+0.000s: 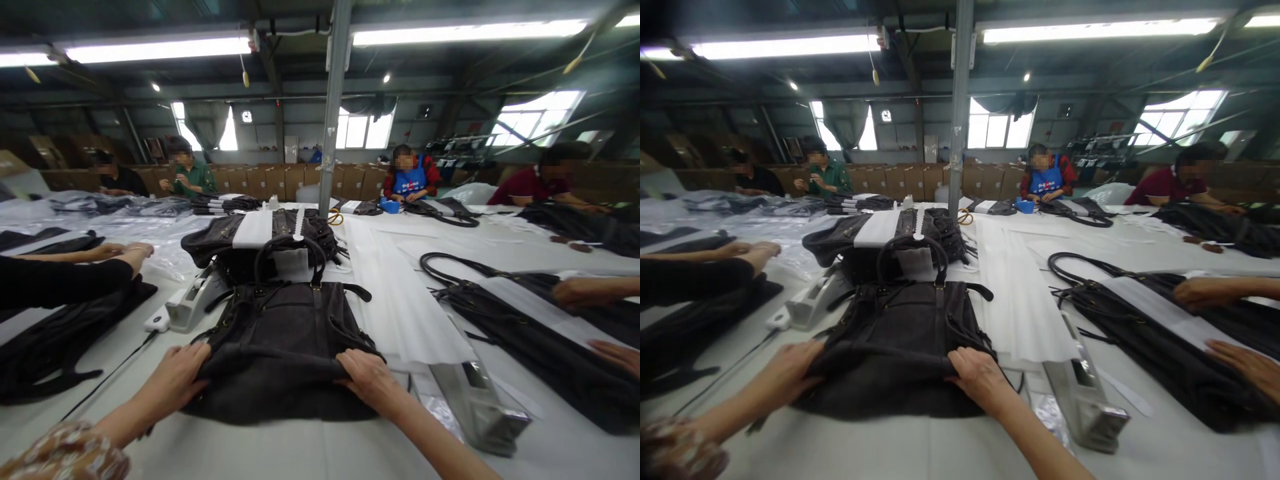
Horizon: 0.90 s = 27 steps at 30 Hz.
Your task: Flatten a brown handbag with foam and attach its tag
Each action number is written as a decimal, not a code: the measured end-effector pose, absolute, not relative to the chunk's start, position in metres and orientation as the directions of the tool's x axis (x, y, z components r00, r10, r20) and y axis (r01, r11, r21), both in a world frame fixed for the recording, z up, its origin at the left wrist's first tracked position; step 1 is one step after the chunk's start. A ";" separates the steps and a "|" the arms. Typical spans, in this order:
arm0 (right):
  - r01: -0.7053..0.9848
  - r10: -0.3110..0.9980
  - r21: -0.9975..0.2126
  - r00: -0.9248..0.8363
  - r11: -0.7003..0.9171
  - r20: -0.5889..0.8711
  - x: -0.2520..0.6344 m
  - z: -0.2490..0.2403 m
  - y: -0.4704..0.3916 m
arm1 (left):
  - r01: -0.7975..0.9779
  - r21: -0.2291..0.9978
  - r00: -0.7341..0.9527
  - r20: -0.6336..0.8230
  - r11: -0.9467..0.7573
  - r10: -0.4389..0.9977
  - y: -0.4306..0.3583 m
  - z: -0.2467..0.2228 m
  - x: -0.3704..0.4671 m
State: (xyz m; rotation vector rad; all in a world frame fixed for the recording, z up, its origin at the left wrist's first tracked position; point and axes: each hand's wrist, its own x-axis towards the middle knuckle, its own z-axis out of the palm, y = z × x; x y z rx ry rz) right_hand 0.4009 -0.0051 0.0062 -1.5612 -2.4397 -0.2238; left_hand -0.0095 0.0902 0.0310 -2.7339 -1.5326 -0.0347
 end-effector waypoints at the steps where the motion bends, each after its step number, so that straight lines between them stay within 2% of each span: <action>1: 0.909 0.880 -0.007 -0.402 0.417 0.253 0.401 0.008 -0.005 | 0.838 -0.026 0.546 0.044 -0.545 0.837 0.090 0.044 -0.004; 4: 0.911 0.893 -0.020 -0.399 0.411 0.207 0.400 0.014 -0.006 | 0.774 -0.084 0.633 0.110 -0.627 0.766 0.083 0.073 0.021; 6: 0.914 0.901 -0.015 -0.396 0.404 0.177 0.400 0.020 -0.007 | 0.750 -0.107 0.661 0.100 -0.653 0.743 0.079 0.076 0.040; 10: 0.922 0.915 -0.002 -0.385 0.388 0.122 0.395 0.043 -0.013 | 0.760 -0.149 0.645 0.060 -0.633 0.761 0.075 0.058 0.061; 15: 0.906 0.904 -0.033 -0.417 0.421 0.093 0.370 0.073 -0.021 | 0.699 -0.195 0.710 0.076 -0.688 0.700 0.067 0.040 0.059; 21: 0.922 0.923 -0.042 -0.385 0.385 -0.004 0.352 0.063 -0.009 | 0.736 -0.232 0.671 0.118 -0.636 0.732 0.074 0.033 0.028; 23: 0.918 0.919 -0.055 -0.393 0.392 -0.007 0.355 0.055 -0.002 | 0.743 -0.195 0.664 0.084 -0.641 0.743 0.087 0.027 0.013; 27: 0.905 0.907 -0.052 -0.421 0.422 0.029 0.363 0.039 0.006 | 0.709 -0.014 0.703 0.085 -0.705 0.706 0.114 0.015 -0.009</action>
